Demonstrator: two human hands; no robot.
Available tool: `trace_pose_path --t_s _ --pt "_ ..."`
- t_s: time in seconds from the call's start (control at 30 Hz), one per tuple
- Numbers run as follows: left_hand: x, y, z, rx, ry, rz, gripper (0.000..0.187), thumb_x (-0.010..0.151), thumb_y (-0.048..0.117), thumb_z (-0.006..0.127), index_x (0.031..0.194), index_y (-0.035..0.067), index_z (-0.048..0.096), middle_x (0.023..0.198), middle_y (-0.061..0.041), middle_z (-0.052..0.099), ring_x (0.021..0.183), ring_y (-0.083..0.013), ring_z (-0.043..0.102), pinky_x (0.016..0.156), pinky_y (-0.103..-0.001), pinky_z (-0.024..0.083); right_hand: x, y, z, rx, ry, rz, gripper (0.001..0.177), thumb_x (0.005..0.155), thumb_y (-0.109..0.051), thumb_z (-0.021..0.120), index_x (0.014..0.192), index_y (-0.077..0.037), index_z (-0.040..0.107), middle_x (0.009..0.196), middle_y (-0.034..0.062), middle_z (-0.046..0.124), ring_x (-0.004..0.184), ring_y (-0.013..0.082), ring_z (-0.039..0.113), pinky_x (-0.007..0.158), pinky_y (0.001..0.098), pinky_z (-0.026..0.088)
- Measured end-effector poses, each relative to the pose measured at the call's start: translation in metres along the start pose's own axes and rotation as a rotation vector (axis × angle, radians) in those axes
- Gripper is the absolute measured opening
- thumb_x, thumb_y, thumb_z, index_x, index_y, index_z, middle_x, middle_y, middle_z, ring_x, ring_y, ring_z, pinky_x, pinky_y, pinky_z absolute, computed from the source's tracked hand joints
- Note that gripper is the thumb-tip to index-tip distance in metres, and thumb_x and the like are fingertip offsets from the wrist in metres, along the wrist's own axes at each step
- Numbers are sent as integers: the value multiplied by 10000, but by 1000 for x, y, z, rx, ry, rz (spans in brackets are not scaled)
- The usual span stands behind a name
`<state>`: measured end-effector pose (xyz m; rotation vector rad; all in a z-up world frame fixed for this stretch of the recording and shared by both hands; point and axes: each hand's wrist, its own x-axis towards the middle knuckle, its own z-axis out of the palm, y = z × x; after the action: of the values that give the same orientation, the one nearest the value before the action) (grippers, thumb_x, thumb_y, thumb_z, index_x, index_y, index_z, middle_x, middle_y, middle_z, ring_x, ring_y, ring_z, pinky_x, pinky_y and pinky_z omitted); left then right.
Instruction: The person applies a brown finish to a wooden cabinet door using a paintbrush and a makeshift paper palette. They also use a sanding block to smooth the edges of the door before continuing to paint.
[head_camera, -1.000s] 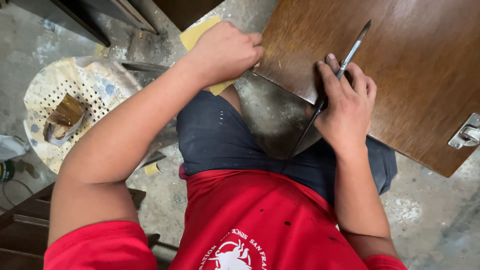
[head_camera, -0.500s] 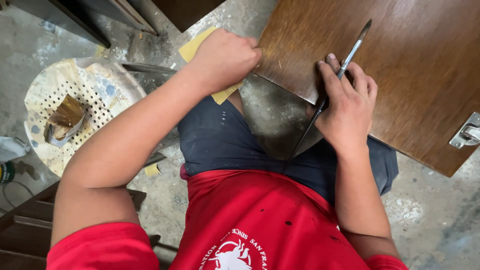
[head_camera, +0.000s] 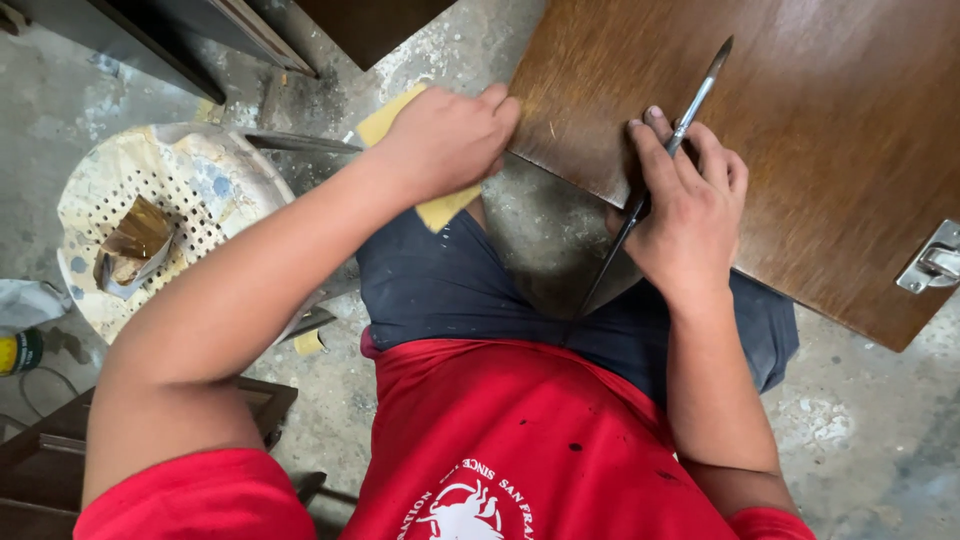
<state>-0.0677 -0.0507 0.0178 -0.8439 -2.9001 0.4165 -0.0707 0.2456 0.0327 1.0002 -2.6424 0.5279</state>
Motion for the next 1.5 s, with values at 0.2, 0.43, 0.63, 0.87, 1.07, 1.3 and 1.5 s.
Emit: trace_pose_path --t_s 0.2,0.43,0.63,0.87,1.07,1.3,1.5 --pt "-45 28 -61 -687 -361 -137 475 1119 421 388 829 113 602 790 -63 658 725 -294 665 523 -461 555 1 0 -1 2 -11 -3 914 599 -254 866 1454 -67 602 1510 100 638 1278 367 533 996 486 400" --pt "-53 62 -18 -853 -50 -536 859 984 309 692 1651 196 162 903 69 696 749 -250 692 555 -479 539 0 2 1 -5 4 -12 846 691 -341 868 1449 -63 614 1488 87 656 1256 363 548 994 483 416" --pt "-42 82 1 -669 -122 -546 1051 1005 470 744 1660 252 -48 739 -80 715 623 -380 680 478 -503 517 2 1 3 19 -21 -5 877 646 -308 838 1460 -73 610 1500 100 652 1260 378 545 996 487 396" --pt "-55 73 -14 -765 -190 -446 929 997 411 671 1650 330 16 998 -87 757 816 -419 707 580 -556 554 4 -1 2 36 -24 13 870 669 -316 874 1465 -68 621 1513 112 641 1309 364 544 1003 479 389" --pt "-62 87 -3 -701 236 -594 503 978 438 688 1372 188 501 692 66 663 590 -237 680 468 -435 506 3 -1 3 27 -45 11 927 609 -292 885 1468 -66 618 1518 116 635 1311 373 536 1010 488 388" --pt "-64 98 9 -574 248 -551 586 1024 504 627 1516 199 537 712 39 651 575 -248 652 479 -417 502 4 -2 5 14 -47 8 896 648 -330 861 1469 -71 613 1506 115 644 1330 381 539 1025 498 395" --pt "-64 88 7 -739 -44 -605 918 1035 504 634 1662 276 3 746 -42 717 579 -398 656 490 -543 531 4 -4 5 6 -75 39 944 583 -277 874 1465 -83 601 1526 124 620 1326 391 521 1054 524 387"
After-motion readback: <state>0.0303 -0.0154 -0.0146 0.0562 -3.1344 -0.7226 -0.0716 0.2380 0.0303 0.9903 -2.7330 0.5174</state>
